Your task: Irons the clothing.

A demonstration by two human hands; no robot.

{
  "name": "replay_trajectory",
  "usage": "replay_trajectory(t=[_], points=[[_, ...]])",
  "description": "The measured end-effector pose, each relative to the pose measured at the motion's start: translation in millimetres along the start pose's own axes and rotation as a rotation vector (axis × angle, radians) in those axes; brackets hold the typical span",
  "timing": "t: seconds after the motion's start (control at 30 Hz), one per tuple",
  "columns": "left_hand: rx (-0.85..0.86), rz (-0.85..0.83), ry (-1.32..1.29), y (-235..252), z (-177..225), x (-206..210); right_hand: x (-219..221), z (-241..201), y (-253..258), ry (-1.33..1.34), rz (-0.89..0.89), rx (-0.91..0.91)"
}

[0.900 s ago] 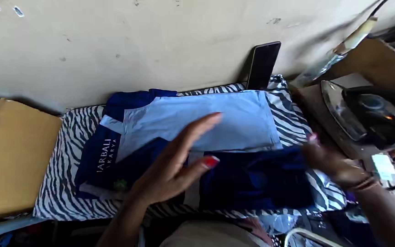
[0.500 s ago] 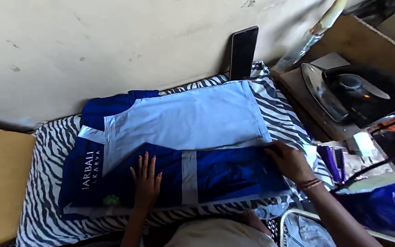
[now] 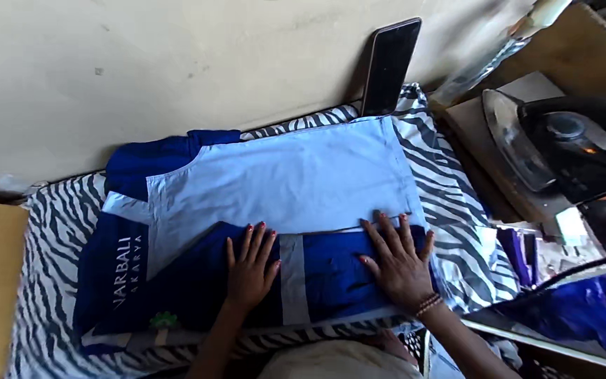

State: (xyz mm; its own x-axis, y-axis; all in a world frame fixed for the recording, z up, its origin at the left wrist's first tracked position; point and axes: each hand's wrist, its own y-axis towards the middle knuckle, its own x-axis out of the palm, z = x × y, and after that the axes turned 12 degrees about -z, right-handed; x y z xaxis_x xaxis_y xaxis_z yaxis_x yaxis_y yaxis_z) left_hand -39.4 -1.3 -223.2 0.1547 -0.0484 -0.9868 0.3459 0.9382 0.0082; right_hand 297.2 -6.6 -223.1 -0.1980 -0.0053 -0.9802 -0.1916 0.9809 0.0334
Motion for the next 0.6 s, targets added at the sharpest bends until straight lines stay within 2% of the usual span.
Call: replay_trajectory(t=[0.1, 0.17, 0.27, 0.33, 0.4, 0.5, 0.6], points=[[-0.002, 0.028, -0.043, 40, -25, -25, -28, 4, 31, 0.071, 0.052, 0.014], [0.033, -0.018, -0.032, 81, -50, -29, -37, 0, 74, 0.126, 0.07, -0.094], [0.012, -0.116, 0.035, 149, -94, -26, -10, 3, 165, 0.092, 0.011, -0.241], [-0.017, -0.129, 0.113, 187, -116, -43, -2, 11, 218, 0.087, -0.058, -0.225], [0.015, -0.103, 0.205, 210, -132, -68, -9, 18, 255, 0.082, -0.042, -0.218], [0.128, -0.225, 0.259, 218, -153, -112, -46, 26, 269, 0.079, -0.043, -0.18], [0.302, -0.25, 0.31, 189, -157, -156, -92, 38, 237, 0.004, 0.065, -0.263]])
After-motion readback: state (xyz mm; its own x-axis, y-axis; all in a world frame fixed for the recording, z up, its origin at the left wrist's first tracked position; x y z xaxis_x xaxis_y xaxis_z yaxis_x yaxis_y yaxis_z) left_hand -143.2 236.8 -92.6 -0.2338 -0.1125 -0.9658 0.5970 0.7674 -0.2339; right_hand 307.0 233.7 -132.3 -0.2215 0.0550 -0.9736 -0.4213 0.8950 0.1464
